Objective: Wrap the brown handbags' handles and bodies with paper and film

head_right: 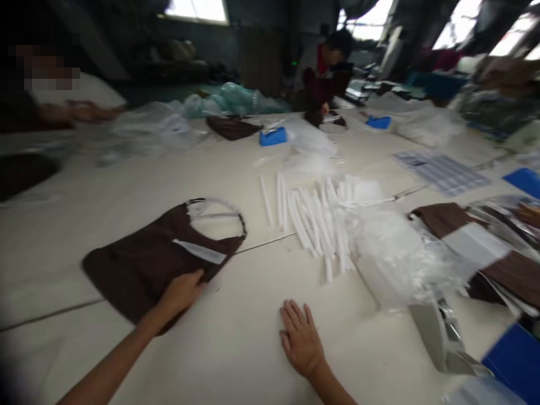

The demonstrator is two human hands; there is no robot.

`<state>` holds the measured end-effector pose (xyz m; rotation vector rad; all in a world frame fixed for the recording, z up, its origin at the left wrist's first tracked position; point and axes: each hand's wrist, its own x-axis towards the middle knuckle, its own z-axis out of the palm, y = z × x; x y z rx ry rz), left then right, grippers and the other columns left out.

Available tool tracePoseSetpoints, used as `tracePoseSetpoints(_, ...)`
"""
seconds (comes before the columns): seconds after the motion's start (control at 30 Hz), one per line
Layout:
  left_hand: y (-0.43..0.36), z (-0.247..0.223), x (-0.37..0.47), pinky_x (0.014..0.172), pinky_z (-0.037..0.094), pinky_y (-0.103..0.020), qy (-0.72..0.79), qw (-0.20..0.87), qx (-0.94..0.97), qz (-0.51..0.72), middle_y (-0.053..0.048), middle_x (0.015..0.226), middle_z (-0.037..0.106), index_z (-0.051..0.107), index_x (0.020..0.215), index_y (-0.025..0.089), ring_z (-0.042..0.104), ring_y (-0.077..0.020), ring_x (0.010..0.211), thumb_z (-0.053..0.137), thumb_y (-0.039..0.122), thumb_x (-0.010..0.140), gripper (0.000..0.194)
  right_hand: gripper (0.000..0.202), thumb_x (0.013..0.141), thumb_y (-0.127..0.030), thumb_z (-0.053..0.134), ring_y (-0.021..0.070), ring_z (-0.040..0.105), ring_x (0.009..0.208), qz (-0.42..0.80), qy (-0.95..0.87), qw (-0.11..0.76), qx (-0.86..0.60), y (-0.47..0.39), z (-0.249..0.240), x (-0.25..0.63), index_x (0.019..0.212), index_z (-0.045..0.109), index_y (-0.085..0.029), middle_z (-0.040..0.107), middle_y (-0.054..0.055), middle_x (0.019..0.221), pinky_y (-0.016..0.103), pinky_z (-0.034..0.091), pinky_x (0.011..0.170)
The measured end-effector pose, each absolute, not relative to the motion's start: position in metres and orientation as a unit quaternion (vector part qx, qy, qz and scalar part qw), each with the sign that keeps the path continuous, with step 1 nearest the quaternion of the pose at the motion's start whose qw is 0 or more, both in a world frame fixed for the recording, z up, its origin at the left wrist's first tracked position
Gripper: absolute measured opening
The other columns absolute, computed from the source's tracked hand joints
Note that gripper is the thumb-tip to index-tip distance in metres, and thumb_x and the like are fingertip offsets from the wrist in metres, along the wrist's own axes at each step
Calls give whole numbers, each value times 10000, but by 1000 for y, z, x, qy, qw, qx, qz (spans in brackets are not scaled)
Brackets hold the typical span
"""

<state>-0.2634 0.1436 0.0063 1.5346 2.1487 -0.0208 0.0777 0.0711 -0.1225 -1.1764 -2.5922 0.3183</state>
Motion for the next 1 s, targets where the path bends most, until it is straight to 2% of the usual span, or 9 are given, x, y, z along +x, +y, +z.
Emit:
tracePoseSetpoints(0.13,94,8,-167,869,528,-381,808,311,501,-29,-177,1051,716,668,1033,124,694,-283,1013,554,125,874,196,494,957,-244,445,281,402,1418,171,-882,176,-403,72,-129,78,1447,477,-194,470,113,1505,554,200,1200)
tracePoseSetpoints(0.3,65,24,-68,737,534,-256,683,455,567,71,-28,783,739,702,883,209,712,-173,753,501,376,920,263,411,889,-387,525,293,533,1294,374,-773,226,-459,81,-113,101,1235,668,-220,655,113,1303,509,314,1173)
tracePoseSetpoints(0.4,53,31,-78,936,498,-324,730,370,562,115,-62,1079,736,684,1086,222,671,-218,1042,448,345,934,307,471,867,-531,510,285,579,1218,420,-677,277,-537,72,-100,140,1155,689,-204,663,121,1268,471,437,1091)
tracePoseSetpoints(0.5,51,15,-102,1147,313,-489,793,296,526,88,-144,1481,489,480,1400,183,400,-307,1397,458,300,920,494,567,728,-637,655,301,676,1006,506,-480,309,-646,42,-93,181,1044,694,-169,716,135,1082,459,555,914)
tracePoseSetpoints(0.57,53,0,-108,1175,198,-596,793,298,530,50,-148,1585,329,372,1474,196,242,-346,1474,475,335,915,586,633,613,-638,773,297,711,889,602,-333,285,-667,16,-93,197,1005,687,-149,738,123,956,440,584,827)
tracePoseSetpoints(0.63,52,-12,-108,1176,158,-619,780,309,543,30,-137,1569,357,419,1437,215,272,-346,1458,466,383,921,545,667,538,-602,852,296,722,902,689,-226,260,-638,-8,-95,199,1003,689,-151,750,117,941,437,579,851)
tracePoseSetpoints(0.77,44,-20,-104,1182,181,-559,758,337,555,67,-133,1333,580,604,1194,196,479,-308,1302,484,434,905,393,629,606,-596,833,289,637,1165,787,-149,279,-529,-35,-90,169,1122,688,-267,710,72,1204,485,529,963)
tracePoseSetpoints(0.87,43,-17,-106,1164,178,-604,753,362,536,117,-141,1300,592,581,1232,198,482,-329,1297,506,455,889,435,574,730,-670,702,292,553,1275,828,-153,295,-452,-27,-70,131,1192,676,-330,677,51,1281,527,502,986)
tracePoseSetpoints(1.0,57,-8,-124,1114,272,-643,737,395,497,233,-109,1272,610,606,1218,244,509,-346,1260,499,550,902,453,591,823,-695,577,262,564,1259,811,-265,346,-390,27,-1,75,1256,655,-302,677,47,1280,484,417,1098)
